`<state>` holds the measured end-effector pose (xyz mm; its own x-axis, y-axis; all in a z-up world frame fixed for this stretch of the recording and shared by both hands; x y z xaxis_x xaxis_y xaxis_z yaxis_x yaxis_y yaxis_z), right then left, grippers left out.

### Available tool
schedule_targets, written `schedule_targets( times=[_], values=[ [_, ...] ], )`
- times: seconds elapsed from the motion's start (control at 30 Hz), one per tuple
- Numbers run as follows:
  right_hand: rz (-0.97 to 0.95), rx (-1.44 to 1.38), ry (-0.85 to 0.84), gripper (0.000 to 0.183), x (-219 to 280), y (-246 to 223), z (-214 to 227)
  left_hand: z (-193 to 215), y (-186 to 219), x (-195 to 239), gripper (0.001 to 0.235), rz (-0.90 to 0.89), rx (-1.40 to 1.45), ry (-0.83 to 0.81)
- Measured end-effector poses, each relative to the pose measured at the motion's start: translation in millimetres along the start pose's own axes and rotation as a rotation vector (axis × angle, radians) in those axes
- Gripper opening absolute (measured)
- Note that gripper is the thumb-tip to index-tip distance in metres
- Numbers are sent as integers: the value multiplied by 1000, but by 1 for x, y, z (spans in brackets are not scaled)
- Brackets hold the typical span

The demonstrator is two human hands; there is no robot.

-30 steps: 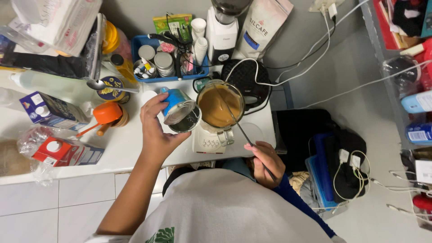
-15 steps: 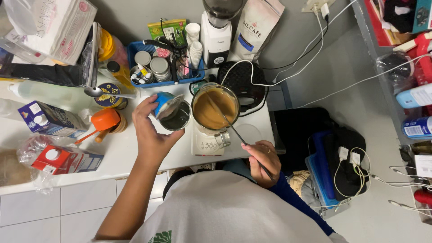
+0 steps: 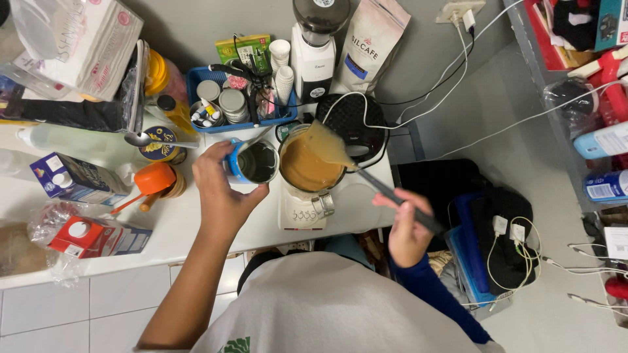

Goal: The person wipes the interior and exterior of a tall translucent plastic bottle and a small plastic lid with a white tissue. They then wipe the inside of a larger translucent plastic container with the tissue. The person uses a spoon to scoop a white powder from the larger container into a small metal cup.

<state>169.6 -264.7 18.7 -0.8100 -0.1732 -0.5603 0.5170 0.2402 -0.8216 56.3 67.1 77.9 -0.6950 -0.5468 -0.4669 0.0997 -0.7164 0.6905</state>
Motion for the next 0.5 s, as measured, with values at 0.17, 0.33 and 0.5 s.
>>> schedule_targets(
  times=[0.17, 0.33, 0.5],
  values=[
    [-168, -240, 229, 30, -19, 19, 25, 0, 13, -9, 77, -5, -40, -20],
    [-285, -360, 288, 31, -35, 21, 37, -2, 23, -14, 78, -3, -30, -42],
    [-246, -334, 154, 29, -59, -2, 17, -3, 24, -13, 80, -1, 13, -58]
  ],
)
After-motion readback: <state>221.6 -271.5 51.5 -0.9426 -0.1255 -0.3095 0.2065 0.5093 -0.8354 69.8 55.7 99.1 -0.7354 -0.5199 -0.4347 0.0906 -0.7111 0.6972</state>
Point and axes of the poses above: each hand's wrist, its own x-axis away from the middle knuckle, its own z-axis out of the back of the hand, y = z × x, the point moved 7 cm from there along -x, towards the middle knuckle, and after that the axes turned 11 degrees about z, right-handed, at the moved point
